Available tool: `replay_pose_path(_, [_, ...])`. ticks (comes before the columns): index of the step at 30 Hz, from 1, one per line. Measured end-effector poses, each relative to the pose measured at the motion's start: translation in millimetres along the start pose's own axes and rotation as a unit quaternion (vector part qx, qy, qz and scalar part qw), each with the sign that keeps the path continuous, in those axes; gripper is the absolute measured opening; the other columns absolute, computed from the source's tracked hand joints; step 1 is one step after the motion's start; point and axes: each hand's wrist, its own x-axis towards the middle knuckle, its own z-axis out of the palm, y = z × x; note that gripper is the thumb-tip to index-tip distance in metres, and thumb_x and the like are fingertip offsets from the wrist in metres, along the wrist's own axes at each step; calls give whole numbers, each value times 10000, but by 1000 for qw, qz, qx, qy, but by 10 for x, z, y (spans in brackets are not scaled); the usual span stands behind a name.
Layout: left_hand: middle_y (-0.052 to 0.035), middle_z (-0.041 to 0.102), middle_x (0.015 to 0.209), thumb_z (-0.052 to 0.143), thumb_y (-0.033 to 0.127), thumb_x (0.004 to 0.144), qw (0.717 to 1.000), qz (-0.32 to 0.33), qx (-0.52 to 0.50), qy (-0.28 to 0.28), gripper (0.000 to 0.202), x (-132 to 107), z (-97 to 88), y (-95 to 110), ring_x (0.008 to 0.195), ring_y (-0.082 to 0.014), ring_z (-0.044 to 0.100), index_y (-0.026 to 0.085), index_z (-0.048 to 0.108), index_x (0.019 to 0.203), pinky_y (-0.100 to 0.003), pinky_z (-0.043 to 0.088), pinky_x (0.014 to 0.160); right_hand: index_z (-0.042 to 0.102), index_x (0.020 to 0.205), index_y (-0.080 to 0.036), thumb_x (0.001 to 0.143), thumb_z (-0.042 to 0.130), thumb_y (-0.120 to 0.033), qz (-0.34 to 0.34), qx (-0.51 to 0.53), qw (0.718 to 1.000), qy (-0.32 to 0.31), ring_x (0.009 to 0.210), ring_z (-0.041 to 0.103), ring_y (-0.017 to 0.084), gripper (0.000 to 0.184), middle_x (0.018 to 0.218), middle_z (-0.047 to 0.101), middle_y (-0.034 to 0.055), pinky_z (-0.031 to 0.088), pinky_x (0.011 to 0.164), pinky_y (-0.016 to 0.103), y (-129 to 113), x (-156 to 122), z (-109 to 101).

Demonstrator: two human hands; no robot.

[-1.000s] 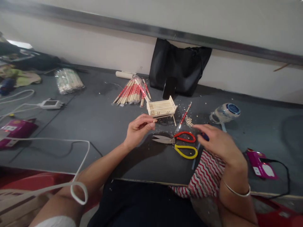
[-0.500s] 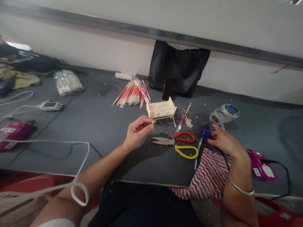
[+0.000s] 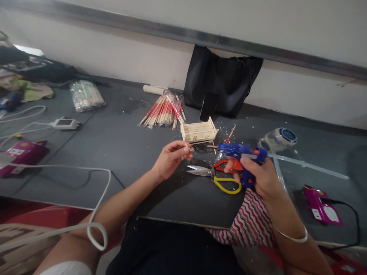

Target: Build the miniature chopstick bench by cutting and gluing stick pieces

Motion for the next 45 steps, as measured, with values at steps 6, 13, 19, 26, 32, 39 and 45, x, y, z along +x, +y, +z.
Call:
replay_pose_path(6, [35,641,642,927,262,683,996,-37,-83,-5,223,-36,8,-3,593,-78,597,179,750,790,-216,550,620,707,735,-213,802,763,-603,-81,-79,992,59,484,582,125,399,672,735,11,494,489,262,270,-51,275])
replay_pose_path(13, [8,689,695,937,244,673,983,-98,-154,-29,249,-116,93,-37,568,-72,591,152,754,815,-205,542,579,672,768,-242,807,768,-499,-139,-217,966,31,541,638,150,277,639,713,-27,508,535,260,231,-144,283])
replay_pose_path(19, [10,681,655,903,204,702,978,-108,-168,-63,209,-151,116,-17,546,-78,606,135,724,783,-194,529,554,648,766,-240,850,735,-500,-169,-219,960,32,525,610,134,287,626,679,-37,500,553,257,272,-126,302])
replay_pose_path(26, [6,666,673,887,221,729,982,-90,-151,-67,163,-169,112,-64,583,-82,571,154,751,791,-233,508,615,641,744,-239,861,727,-514,-189,-224,956,31,513,590,139,311,586,636,-39,486,530,257,278,-124,282])
replay_pose_path(32, [18,604,612,928,271,679,986,-88,-132,-58,197,-163,141,-59,586,-90,527,171,777,756,-244,480,616,632,720,-232,862,727,-520,-194,-216,956,33,516,569,135,335,582,618,-37,481,540,261,274,-116,286])
replay_pose_path(39, [18,603,607,947,294,665,986,-92,-128,-59,213,-163,150,-49,577,-87,519,178,790,751,-244,479,609,609,692,-230,851,732,-483,-180,-211,961,17,508,545,129,324,573,594,-40,456,513,254,281,-103,296])
replay_pose_path(45, [16,606,595,952,283,675,984,-90,-139,-65,201,-162,145,-48,576,-83,532,178,804,762,-229,475,606,601,698,-232,857,722,-502,-168,-207,964,8,509,535,131,335,572,577,-41,454,513,257,286,-105,288])
